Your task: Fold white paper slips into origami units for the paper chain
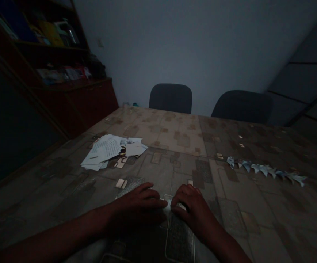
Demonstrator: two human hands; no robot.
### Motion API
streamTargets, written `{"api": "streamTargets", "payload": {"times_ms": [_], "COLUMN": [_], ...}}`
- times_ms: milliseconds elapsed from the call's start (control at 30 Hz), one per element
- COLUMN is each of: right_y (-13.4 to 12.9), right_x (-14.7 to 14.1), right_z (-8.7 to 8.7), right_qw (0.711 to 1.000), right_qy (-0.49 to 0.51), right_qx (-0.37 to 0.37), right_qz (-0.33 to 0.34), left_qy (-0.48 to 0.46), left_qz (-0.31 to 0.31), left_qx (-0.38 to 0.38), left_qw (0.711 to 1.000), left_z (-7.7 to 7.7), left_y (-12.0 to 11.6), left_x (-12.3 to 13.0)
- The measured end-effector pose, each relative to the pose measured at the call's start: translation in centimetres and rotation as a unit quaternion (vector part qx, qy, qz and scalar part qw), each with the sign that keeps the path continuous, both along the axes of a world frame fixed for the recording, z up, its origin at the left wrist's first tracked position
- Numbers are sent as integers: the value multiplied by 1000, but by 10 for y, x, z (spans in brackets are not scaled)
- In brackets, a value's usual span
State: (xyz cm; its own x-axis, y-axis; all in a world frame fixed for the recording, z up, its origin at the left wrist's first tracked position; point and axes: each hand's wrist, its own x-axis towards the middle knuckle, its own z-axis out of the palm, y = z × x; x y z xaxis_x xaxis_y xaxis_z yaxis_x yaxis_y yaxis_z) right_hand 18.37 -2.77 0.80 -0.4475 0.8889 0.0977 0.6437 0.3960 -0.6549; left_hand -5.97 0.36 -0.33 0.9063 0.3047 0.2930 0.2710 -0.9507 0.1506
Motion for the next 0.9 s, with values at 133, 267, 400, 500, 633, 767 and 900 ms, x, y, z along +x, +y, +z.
{"api": "streamTargets", "payload": {"times_ms": [133, 267, 400, 500, 633, 767, 900], "right_y": [-1, 0, 0, 0, 2, 3, -1], "right_x": [-4, -4, -5, -6, -3, 2, -1], "right_z": [1, -1, 0, 0, 0, 2, 4], "right_qw": [1000, 999, 998, 998, 998, 999, 999], "right_qy": [-19, -41, -44, -45, -49, -44, -51], "right_qx": [-13, -15, -19, -21, -25, -20, 5], "right_qz": [-18, -24, -30, -31, -22, 24, 8], "left_qy": [15, 14, 7, 13, 16, 12, -4], "left_qz": [-26, -17, 9, 10, 3, 12, 3], "left_qx": [-26, -68, -135, -151, -144, -150, -129], "left_qw": [999, 997, 991, 988, 989, 989, 992], "left_z": [3, 4, 3, 0, -3, 2, 9], "left_y": [0, 1, 3, 5, 4, 4, 9], "left_x": [-4, -3, 0, 0, 0, 2, 4]}}
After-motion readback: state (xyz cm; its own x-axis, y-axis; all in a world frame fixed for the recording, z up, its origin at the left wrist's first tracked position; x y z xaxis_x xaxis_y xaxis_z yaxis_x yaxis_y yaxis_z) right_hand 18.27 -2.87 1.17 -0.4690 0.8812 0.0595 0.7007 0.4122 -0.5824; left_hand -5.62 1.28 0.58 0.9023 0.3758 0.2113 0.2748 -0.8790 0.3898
